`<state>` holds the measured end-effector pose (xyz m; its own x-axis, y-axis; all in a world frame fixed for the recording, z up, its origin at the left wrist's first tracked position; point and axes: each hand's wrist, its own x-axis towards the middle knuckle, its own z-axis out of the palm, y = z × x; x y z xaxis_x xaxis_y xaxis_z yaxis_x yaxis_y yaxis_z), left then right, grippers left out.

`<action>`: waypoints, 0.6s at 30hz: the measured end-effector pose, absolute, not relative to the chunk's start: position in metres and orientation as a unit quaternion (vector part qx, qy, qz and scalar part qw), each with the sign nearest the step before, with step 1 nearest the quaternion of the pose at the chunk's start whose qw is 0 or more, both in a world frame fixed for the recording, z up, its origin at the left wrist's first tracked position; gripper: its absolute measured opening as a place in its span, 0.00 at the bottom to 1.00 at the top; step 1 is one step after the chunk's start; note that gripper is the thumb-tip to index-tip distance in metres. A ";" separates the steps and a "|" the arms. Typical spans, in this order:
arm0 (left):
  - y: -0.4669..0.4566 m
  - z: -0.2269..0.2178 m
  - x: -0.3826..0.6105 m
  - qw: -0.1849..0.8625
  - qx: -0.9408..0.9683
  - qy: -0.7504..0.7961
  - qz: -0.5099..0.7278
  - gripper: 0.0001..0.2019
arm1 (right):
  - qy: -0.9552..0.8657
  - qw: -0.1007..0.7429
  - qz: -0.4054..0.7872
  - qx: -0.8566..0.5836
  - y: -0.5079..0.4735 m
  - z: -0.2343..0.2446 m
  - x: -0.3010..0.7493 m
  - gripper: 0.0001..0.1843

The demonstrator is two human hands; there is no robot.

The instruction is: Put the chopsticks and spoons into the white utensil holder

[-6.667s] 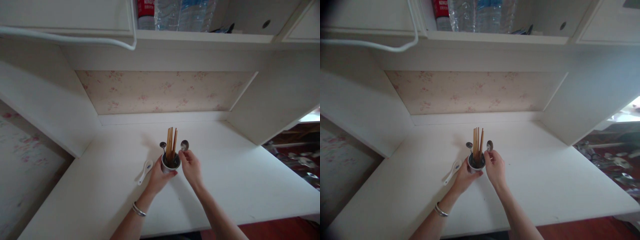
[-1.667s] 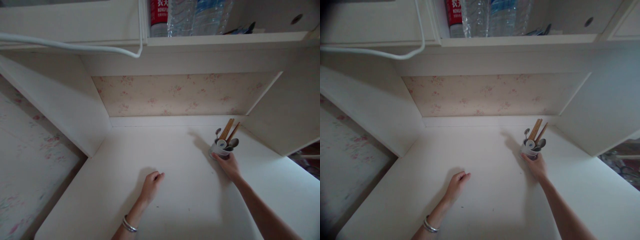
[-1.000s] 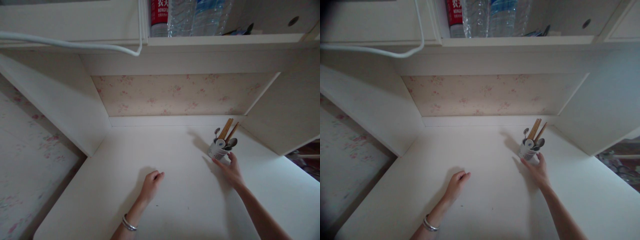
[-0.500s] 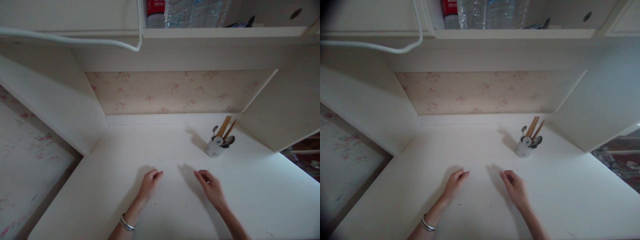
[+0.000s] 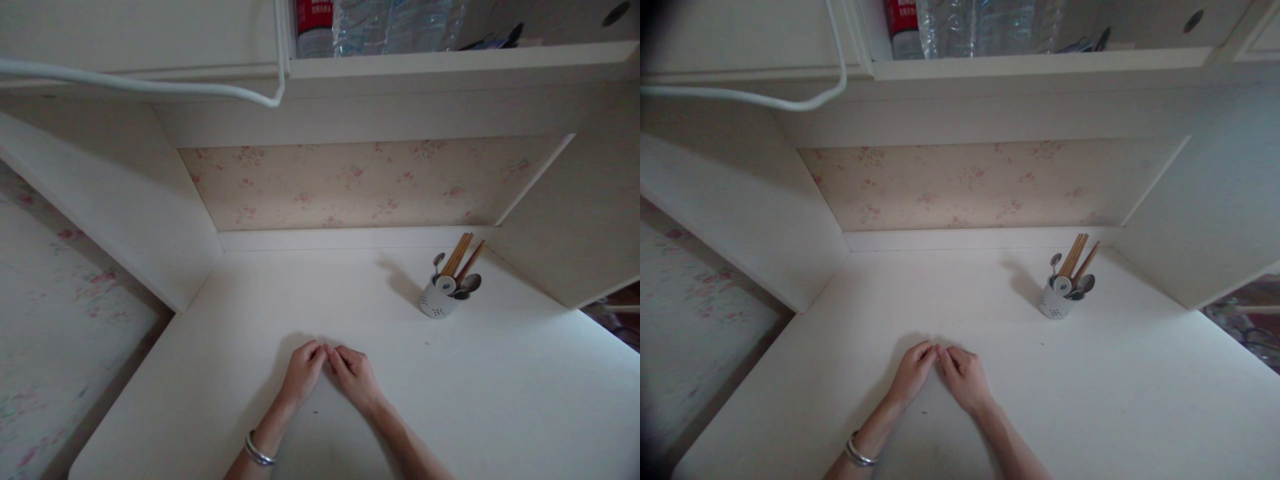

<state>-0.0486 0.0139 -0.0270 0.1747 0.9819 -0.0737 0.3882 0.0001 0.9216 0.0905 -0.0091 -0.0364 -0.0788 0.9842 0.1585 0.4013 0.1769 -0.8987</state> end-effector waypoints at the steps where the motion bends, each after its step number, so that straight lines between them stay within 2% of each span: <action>1: 0.014 -0.028 -0.048 0.442 0.629 0.549 0.329 0.18 | -0.644 0.413 0.352 -0.539 -0.010 -0.036 0.093 0.25; 18: 0.012 -0.027 -0.047 0.429 0.634 0.552 0.329 0.18 | -0.649 0.398 0.359 -0.541 -0.013 -0.031 0.092 0.26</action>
<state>-0.0473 0.0123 -0.0266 0.1726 0.9834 -0.0558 0.4184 -0.0219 0.9080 0.0923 -0.0134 -0.0307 -0.0992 0.9869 0.1276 0.4159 0.1576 -0.8957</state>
